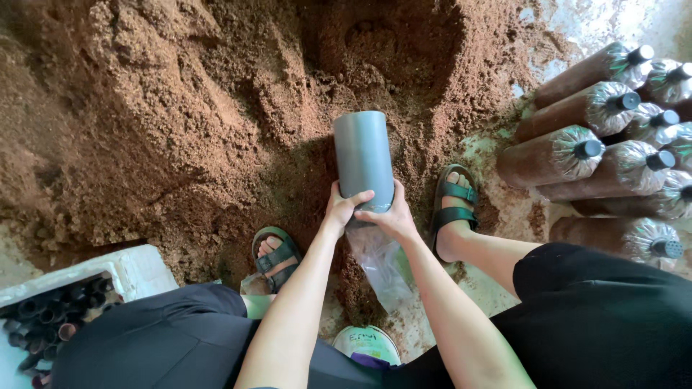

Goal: The person scoops brown substrate from a large pile into a plastic bag using a cylindrical tube. They then place a small black cap into the bag, tie the bag closed, and set it aside with other filled bags. The person repeats this process multiple times.

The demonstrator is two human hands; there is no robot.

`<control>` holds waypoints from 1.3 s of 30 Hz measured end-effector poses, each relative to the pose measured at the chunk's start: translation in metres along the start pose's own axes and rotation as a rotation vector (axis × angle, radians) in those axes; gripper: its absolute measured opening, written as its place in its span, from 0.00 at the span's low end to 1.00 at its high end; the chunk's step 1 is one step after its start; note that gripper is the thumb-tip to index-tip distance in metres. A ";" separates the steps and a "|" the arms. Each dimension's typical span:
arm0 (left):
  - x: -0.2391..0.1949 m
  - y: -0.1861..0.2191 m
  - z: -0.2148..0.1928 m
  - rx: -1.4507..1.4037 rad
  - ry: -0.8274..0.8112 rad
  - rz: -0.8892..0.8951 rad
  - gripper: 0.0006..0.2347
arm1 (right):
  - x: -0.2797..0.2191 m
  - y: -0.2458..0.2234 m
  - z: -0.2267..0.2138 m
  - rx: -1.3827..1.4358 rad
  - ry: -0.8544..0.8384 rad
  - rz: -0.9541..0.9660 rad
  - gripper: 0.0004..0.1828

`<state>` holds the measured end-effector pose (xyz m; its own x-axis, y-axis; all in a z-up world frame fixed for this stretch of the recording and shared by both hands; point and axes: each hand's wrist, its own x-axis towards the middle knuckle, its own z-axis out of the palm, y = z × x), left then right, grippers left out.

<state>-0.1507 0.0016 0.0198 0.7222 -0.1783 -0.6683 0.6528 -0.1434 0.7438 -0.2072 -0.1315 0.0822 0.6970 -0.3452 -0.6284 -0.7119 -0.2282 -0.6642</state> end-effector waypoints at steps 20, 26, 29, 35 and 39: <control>-0.031 0.020 -0.007 -0.003 -0.037 -0.068 0.51 | 0.011 0.014 0.005 0.080 -0.010 0.026 0.66; 0.008 -0.051 -0.024 -0.221 -0.079 0.097 0.39 | 0.018 0.028 0.008 0.109 -0.068 0.023 0.64; 0.020 -0.028 -0.027 -0.198 -0.054 0.065 0.42 | 0.020 0.048 0.016 0.150 -0.096 0.015 0.62; 0.033 -0.023 -0.013 -0.091 -0.002 -0.053 0.44 | 0.009 0.055 0.024 0.155 -0.120 0.016 0.62; 0.025 -0.013 -0.008 -0.092 0.059 -0.044 0.43 | 0.011 0.050 0.022 0.146 -0.096 0.040 0.63</control>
<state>-0.1396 0.0064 -0.0069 0.7030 -0.1161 -0.7017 0.7003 -0.0594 0.7114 -0.2334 -0.1270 0.0333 0.6783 -0.2615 -0.6867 -0.7241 -0.0787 -0.6852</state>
